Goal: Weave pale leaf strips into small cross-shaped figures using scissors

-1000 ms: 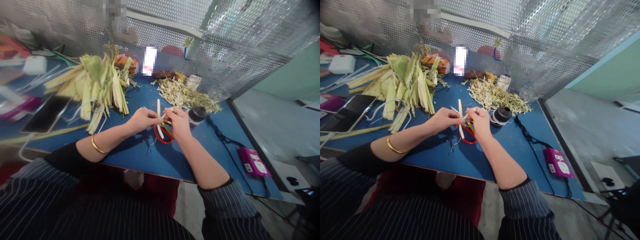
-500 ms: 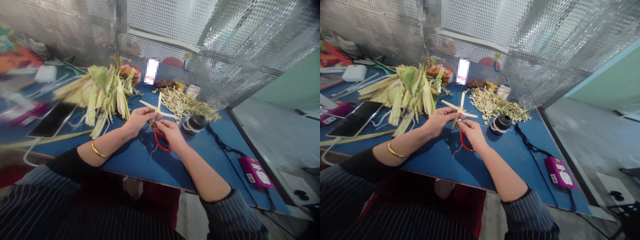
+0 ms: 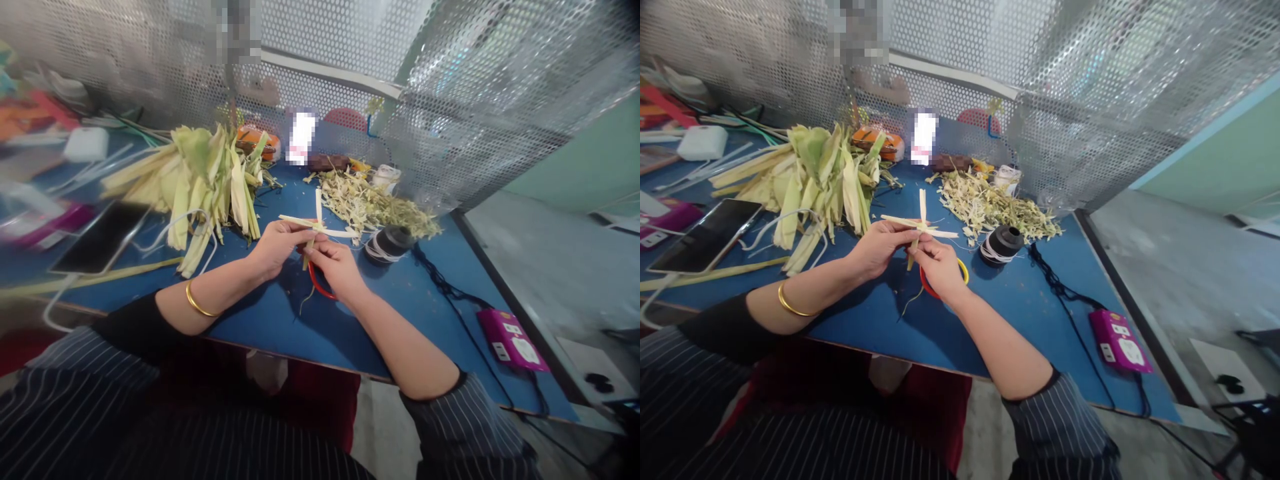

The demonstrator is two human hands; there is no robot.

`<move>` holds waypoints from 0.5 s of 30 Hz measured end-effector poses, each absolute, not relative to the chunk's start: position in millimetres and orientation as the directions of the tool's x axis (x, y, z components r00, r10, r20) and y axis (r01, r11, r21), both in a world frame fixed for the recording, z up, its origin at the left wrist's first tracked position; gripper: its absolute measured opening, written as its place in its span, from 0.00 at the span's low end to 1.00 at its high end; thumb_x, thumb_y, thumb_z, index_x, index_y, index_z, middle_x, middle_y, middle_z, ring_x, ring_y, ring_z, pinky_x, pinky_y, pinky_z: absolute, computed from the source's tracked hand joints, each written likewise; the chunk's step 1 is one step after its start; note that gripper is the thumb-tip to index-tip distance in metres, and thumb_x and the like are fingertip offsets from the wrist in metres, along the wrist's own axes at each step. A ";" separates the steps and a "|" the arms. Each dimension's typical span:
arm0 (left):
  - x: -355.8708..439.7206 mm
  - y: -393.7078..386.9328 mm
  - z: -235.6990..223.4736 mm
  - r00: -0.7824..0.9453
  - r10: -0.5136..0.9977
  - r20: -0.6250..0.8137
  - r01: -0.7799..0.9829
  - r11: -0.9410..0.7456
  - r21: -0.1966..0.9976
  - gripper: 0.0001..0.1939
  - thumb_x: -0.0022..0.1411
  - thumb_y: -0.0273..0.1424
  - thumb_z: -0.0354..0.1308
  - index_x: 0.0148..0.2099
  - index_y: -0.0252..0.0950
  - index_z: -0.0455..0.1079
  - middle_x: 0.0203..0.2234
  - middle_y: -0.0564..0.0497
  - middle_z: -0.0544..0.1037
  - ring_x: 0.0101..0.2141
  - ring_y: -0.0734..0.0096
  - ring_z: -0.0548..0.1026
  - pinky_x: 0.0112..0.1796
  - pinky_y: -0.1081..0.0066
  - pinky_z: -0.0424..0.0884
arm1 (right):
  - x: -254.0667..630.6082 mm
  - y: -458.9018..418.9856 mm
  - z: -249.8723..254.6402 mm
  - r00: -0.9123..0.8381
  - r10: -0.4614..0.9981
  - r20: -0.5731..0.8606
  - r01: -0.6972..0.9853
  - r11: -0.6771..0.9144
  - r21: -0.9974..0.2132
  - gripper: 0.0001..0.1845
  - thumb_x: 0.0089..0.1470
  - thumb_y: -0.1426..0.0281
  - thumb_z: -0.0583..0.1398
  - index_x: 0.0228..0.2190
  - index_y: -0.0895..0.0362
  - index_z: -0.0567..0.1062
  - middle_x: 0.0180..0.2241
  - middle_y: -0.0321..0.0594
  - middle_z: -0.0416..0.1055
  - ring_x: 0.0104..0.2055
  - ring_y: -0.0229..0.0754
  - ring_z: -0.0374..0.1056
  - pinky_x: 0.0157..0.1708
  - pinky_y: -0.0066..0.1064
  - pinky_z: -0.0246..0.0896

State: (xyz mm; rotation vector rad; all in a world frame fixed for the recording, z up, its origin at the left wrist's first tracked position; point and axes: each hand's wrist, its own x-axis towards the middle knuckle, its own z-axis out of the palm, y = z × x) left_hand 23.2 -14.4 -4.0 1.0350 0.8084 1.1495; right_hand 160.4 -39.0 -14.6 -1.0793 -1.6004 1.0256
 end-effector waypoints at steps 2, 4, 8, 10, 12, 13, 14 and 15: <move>24.2 -15.2 -3.9 0.228 0.974 -0.007 -0.343 0.087 0.935 0.07 0.49 0.26 0.64 0.33 0.30 0.76 0.28 0.46 0.80 0.29 0.73 0.75 0.30 0.73 0.69 | 160.1 -38.3 -15.5 -0.215 0.951 0.222 0.196 0.264 -0.944 0.12 0.51 0.65 0.60 0.20 0.56 0.75 0.22 0.36 0.70 0.26 0.36 0.62 0.31 0.30 0.57; 24.4 -15.7 -2.8 0.211 0.977 -0.025 -0.353 0.100 0.930 0.08 0.48 0.24 0.64 0.34 0.30 0.75 0.27 0.46 0.80 0.28 0.73 0.75 0.29 0.73 0.68 | 159.5 -38.1 -16.7 -0.238 0.949 0.207 0.215 0.259 -0.942 0.12 0.52 0.64 0.60 0.21 0.57 0.75 0.22 0.35 0.70 0.27 0.37 0.62 0.31 0.29 0.57; 19.3 -11.8 1.8 0.245 0.966 -0.077 -0.369 0.167 0.914 0.10 0.50 0.24 0.63 0.38 0.30 0.74 0.27 0.48 0.79 0.26 0.74 0.75 0.29 0.73 0.69 | 161.5 -40.7 -12.9 -0.252 0.937 0.242 0.362 0.323 -0.875 0.16 0.56 0.62 0.56 0.22 0.56 0.73 0.23 0.35 0.70 0.27 0.37 0.63 0.33 0.30 0.57; 14.5 -8.0 4.8 0.287 0.953 -0.098 -0.414 0.216 0.885 0.11 0.52 0.24 0.62 0.41 0.31 0.74 0.26 0.50 0.79 0.25 0.76 0.74 0.30 0.74 0.70 | 166.2 -41.3 -7.1 -0.164 0.930 0.328 0.483 0.366 -0.796 0.19 0.58 0.61 0.54 0.21 0.56 0.72 0.22 0.35 0.69 0.27 0.38 0.63 0.34 0.31 0.57; 10.0 -5.2 7.9 0.332 0.936 -0.118 -0.475 0.274 0.837 0.13 0.53 0.23 0.61 0.43 0.32 0.74 0.24 0.52 0.77 0.23 0.79 0.73 0.30 0.77 0.70 | 172.9 -39.5 -0.9 -0.030 0.879 0.476 0.591 0.400 -0.700 0.17 0.58 0.60 0.54 0.23 0.55 0.72 0.26 0.37 0.71 0.31 0.40 0.65 0.38 0.32 0.58; 8.4 -4.5 9.3 0.367 0.920 -0.135 -0.499 0.317 0.806 0.13 0.53 0.22 0.60 0.43 0.32 0.74 0.23 0.53 0.76 0.23 0.80 0.72 0.29 0.77 0.69 | 176.2 -37.6 1.4 0.011 0.838 0.546 0.629 0.419 -0.655 0.14 0.58 0.60 0.55 0.27 0.55 0.73 0.30 0.39 0.72 0.35 0.42 0.66 0.40 0.34 0.59; 7.2 -4.4 10.6 0.410 0.899 -0.156 -0.515 0.369 0.774 0.13 0.54 0.22 0.60 0.43 0.32 0.74 0.22 0.54 0.76 0.22 0.80 0.71 0.29 0.77 0.69 | 179.1 -35.3 2.8 0.013 0.805 0.593 0.654 0.442 -0.614 0.11 0.57 0.61 0.56 0.32 0.54 0.74 0.35 0.41 0.73 0.40 0.44 0.67 0.44 0.35 0.59; 6.4 -4.7 11.6 0.457 0.871 -0.182 -0.519 0.427 0.741 0.12 0.54 0.22 0.58 0.43 0.31 0.74 0.22 0.54 0.75 0.21 0.80 0.71 0.29 0.77 0.70 | 181.2 -32.8 3.2 -0.019 0.789 0.615 0.662 0.470 -0.584 0.10 0.56 0.62 0.57 0.36 0.54 0.74 0.39 0.42 0.73 0.44 0.45 0.67 0.46 0.36 0.58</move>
